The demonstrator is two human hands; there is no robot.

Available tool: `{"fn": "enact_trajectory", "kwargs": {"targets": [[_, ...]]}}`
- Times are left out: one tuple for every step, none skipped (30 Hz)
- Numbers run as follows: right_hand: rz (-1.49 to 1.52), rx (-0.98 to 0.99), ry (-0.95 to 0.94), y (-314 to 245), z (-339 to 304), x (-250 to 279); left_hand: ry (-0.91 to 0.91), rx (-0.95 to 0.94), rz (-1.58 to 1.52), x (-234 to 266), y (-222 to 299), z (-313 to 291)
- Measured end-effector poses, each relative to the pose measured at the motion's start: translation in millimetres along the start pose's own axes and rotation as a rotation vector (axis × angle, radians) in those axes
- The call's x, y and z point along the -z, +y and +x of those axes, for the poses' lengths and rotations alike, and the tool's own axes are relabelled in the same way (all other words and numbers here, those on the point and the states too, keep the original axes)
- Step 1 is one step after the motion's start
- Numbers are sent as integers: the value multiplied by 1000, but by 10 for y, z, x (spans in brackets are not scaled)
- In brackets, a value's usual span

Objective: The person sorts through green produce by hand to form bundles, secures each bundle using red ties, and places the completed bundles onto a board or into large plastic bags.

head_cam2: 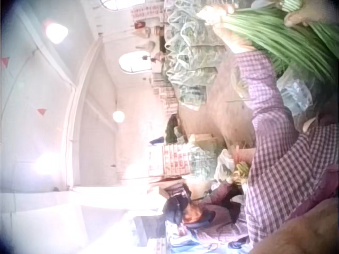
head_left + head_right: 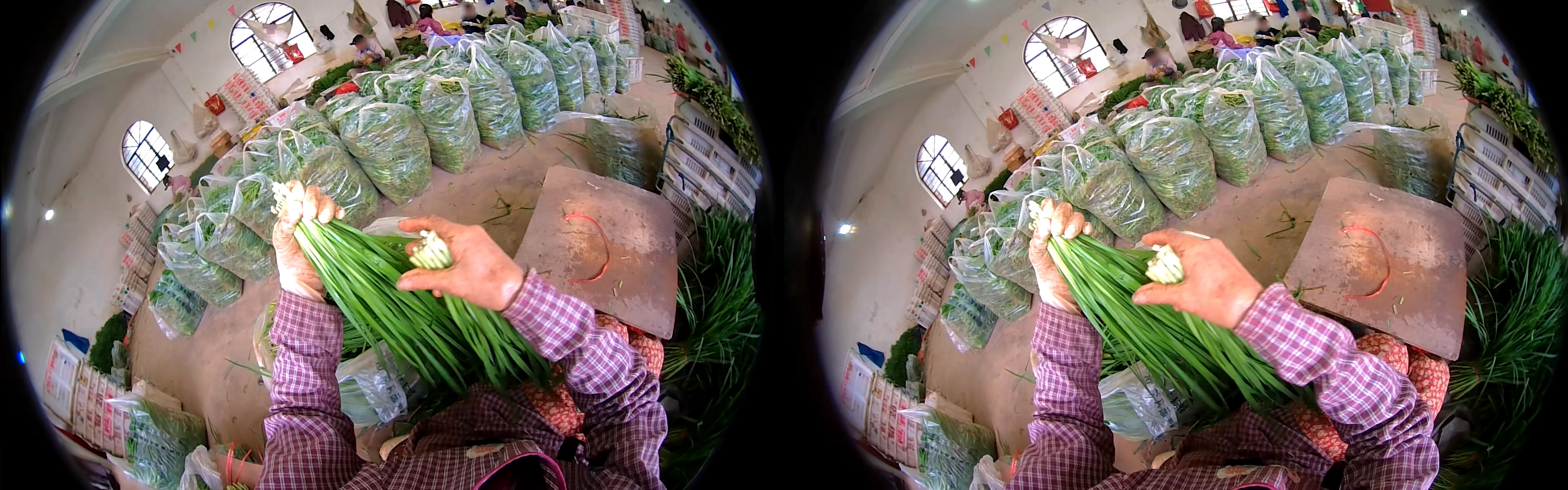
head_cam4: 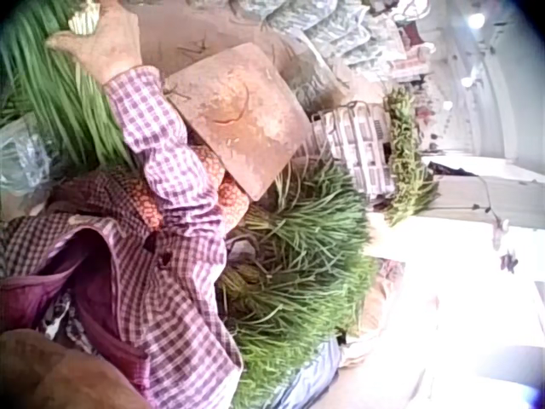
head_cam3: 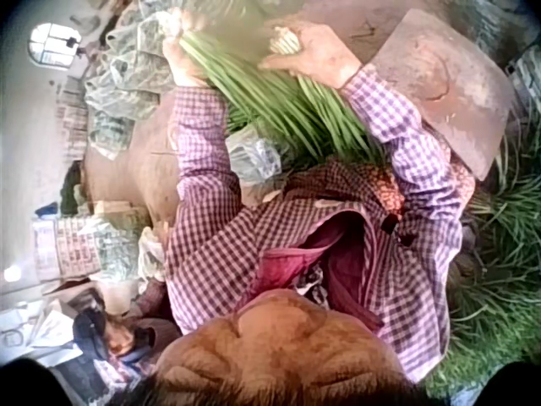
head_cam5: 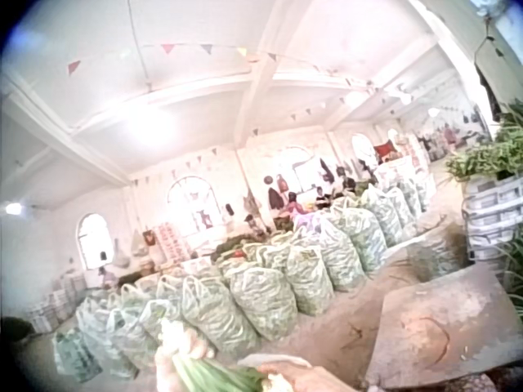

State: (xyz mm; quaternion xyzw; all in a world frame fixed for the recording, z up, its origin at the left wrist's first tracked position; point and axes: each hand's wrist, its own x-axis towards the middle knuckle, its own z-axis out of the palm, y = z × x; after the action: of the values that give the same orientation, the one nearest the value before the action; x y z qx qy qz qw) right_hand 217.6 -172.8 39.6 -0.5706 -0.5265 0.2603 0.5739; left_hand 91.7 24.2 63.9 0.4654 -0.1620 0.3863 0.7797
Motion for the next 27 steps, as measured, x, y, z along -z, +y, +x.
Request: {"fn": "enact_trajectory", "kwargs": {"targets": [[-160,123,64,77,29,-51,-12,14,-3,2,-22,12],[-320,245,129,155,64,-98,-25,28,-6,-1,-45,22],[-481,369,192,164,85,-130,-27,43,6,-26,-64,21],[-477,296,192,159,83,-138,-29,58,18,-65,-81,16],[-484,277,204,139,70,-122,-32,74,29,-89,-94,15],[-489,257,214,118,61,-112,-73,96,-18,-78,-102,19],[-494,237,224,110,56,-100,-56,107,41,-80,-94,15],[-458,288,262,143,55,-74,-39,117,100,-97,-80,9],[-442,251,242,147,39,-36,-20,129,156,-98,-88,0],[-426,214,223,134,26,12,-82,168,185,-73,-65,11],[-409,176,204,128,20,63,-66,206,194,-89,-75,-1],[-395,209,201,125,29,116,-49,243,205,-154,-66,-21],[-332,126,146,104,27,174,-33,280,217,-188,-65,-34],[-268,43,91,63,14,238,-39,300,214,-108,-89,-29],[-206,-42,39,26,-1,304,-50,330,246,-134,-99,-25],[-166,-61,23,16,-10,362,-61,361,279,-184,-101,-21],[-124,-69,2,-2,-16,419,-73,392,311,-214,-119,-16],[-79,-76,-21,-26,-22,466,-98,366,347,-224,-160,-14],[-35,-83,-43,-43,-31,512,-75,403,353,-253,-170,-33],[4,-75,-59,-49,-45,557,-51,440,359,-295,-170,-62],[25,-92,-74,-53,-47,587,-24,478,366,-303,-174,-89],[47,-109,-89,-67,-51,620,-53,522,315,-262,-209,-93],[68,-126,-104,-79,-56,654,-70,560,306,-245,-226,-96],[63,-149,-109,-100,-80,697,-90,597,295,-247,-237,-102],[54,-144,-121,-114,-95,739,-110,633,284,-241,-242,-110],[45,-139,-133,-126,-105,778,-119,658,265,-126,-258,-126],[41,-138,-145,-105,-111,809,-151,661,267,-119,-278,-139]]}}
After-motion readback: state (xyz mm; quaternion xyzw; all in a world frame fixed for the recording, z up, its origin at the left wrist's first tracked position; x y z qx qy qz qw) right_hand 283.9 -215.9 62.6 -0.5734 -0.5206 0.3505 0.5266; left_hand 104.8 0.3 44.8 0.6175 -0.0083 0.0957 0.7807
